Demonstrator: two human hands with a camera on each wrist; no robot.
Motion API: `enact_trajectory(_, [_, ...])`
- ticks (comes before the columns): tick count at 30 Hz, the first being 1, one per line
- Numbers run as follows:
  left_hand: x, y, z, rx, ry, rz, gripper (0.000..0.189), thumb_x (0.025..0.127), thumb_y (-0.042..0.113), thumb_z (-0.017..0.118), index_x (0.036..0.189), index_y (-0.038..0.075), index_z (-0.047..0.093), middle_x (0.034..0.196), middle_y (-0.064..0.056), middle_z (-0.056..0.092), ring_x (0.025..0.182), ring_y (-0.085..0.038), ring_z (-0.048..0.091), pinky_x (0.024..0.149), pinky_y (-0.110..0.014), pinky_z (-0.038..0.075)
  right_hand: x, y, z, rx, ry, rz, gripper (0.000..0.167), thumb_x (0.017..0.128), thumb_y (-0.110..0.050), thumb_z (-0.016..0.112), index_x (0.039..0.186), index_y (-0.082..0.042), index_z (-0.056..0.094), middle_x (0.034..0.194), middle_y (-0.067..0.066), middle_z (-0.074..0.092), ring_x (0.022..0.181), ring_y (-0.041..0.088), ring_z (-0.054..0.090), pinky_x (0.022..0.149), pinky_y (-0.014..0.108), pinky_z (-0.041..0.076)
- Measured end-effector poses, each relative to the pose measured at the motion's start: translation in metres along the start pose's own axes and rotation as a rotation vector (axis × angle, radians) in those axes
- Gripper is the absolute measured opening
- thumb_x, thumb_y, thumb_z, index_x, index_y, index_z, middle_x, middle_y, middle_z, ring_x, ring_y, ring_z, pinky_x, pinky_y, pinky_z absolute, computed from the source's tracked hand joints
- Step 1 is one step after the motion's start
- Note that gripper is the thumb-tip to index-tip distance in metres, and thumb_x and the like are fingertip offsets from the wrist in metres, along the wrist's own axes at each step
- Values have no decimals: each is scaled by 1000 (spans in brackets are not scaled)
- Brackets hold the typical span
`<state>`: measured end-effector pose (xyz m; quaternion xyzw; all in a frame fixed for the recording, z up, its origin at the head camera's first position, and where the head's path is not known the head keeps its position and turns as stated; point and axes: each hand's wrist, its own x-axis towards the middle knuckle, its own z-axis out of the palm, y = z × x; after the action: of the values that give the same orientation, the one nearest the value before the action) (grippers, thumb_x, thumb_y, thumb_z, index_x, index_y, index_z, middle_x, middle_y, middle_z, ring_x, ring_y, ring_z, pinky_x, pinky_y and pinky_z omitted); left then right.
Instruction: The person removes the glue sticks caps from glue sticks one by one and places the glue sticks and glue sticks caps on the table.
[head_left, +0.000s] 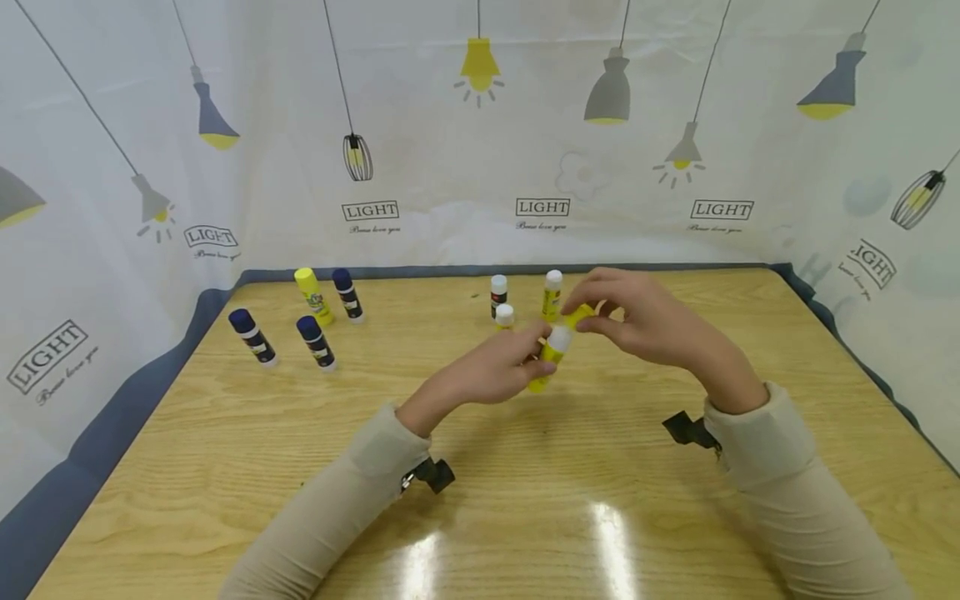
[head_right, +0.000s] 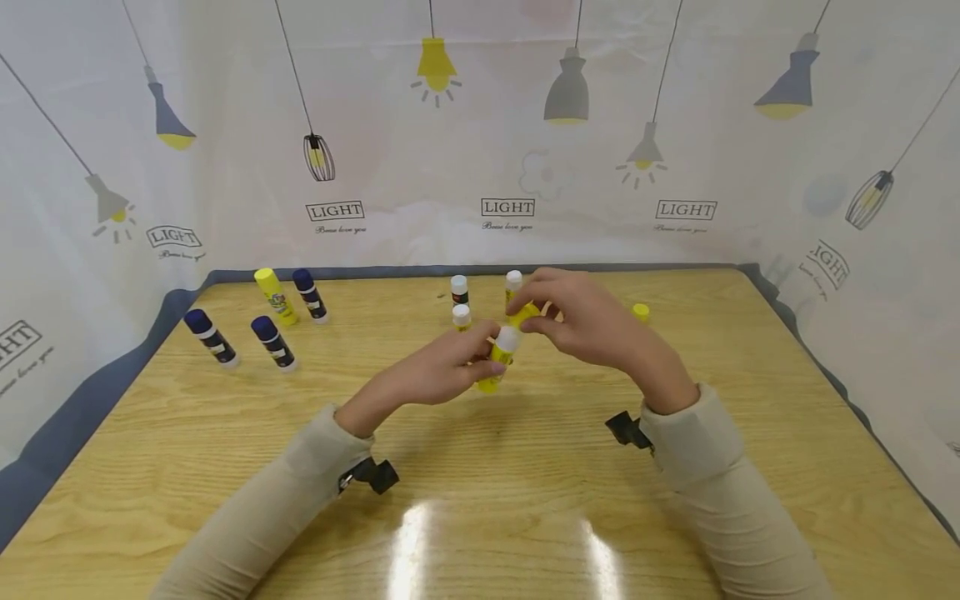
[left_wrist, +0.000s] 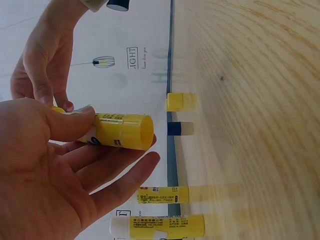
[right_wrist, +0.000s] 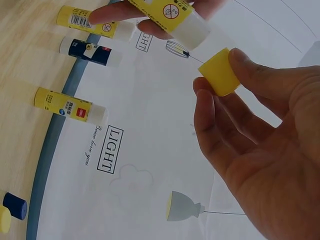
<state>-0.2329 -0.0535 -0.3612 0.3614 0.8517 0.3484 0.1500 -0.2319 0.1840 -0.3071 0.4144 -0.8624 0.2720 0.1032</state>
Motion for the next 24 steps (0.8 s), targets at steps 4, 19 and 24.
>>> enact_trajectory(4, [1,1,0,-46,37,-8,35,109,17,52,141,4,44,134,-15,64,121,-25,67,93,-35,57,-1,3,-4,-30,33,-19,22,89,1,79,106,-12,76,105,-2,73,85,9,67,72,29,59])
enact_trajectory(19, [17,2,8,24,234,-37,31,99,16,72,126,3,62,122,-11,73,111,-23,74,90,-30,60,-5,10,-11,-46,56,-28,19,89,-1,79,106,-11,77,100,-1,74,76,7,62,66,28,56])
enact_trajectory(24, [28,4,19,102,344,-35,28,96,17,76,119,4,66,112,-10,77,98,-20,76,81,-30,60,-5,12,-12,-40,69,-26,20,89,0,79,105,-11,77,99,-2,74,78,6,62,69,30,58])
